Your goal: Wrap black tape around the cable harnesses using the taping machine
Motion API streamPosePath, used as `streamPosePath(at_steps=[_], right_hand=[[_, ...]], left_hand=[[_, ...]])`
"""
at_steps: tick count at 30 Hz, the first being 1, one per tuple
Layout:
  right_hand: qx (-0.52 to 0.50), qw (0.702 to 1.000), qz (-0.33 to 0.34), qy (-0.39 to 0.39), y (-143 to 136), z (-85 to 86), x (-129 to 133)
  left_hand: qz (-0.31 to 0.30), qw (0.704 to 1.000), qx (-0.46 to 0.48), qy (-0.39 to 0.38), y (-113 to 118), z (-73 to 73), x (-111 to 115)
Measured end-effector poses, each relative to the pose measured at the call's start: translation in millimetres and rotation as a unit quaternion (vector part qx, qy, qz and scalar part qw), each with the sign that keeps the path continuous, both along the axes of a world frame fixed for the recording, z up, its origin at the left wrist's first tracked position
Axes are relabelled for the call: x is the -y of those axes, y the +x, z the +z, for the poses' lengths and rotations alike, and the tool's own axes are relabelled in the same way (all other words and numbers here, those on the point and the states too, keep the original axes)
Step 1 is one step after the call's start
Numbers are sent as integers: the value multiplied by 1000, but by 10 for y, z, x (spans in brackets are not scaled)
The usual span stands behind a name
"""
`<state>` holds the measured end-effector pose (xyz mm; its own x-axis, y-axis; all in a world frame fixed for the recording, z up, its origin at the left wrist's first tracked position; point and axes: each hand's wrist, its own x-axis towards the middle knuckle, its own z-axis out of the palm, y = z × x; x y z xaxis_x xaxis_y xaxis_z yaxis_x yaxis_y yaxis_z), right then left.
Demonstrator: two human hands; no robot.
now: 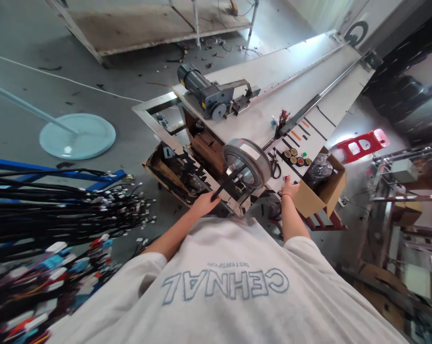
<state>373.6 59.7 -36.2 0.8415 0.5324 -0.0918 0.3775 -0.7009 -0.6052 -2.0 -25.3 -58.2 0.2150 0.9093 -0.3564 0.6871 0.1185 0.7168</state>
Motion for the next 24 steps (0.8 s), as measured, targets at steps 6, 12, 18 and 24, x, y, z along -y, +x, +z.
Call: streamPosePath(at_steps=[6,12,18,24], right_hand=[[10,999,-37,-14,-34,15,-9],[6,999,-39,-19,-5,-32,0],[18,999,-26,-15,40,-97,-5],[11,999,-35,-26,9,-59,-4]], left_hand=[[-8,997,-37,-61,-605,-395,433],[116,992,53,23,-743,61,851],[139,984,92,55,-478,424,729],[115,985,105,71,-323,443,432]])
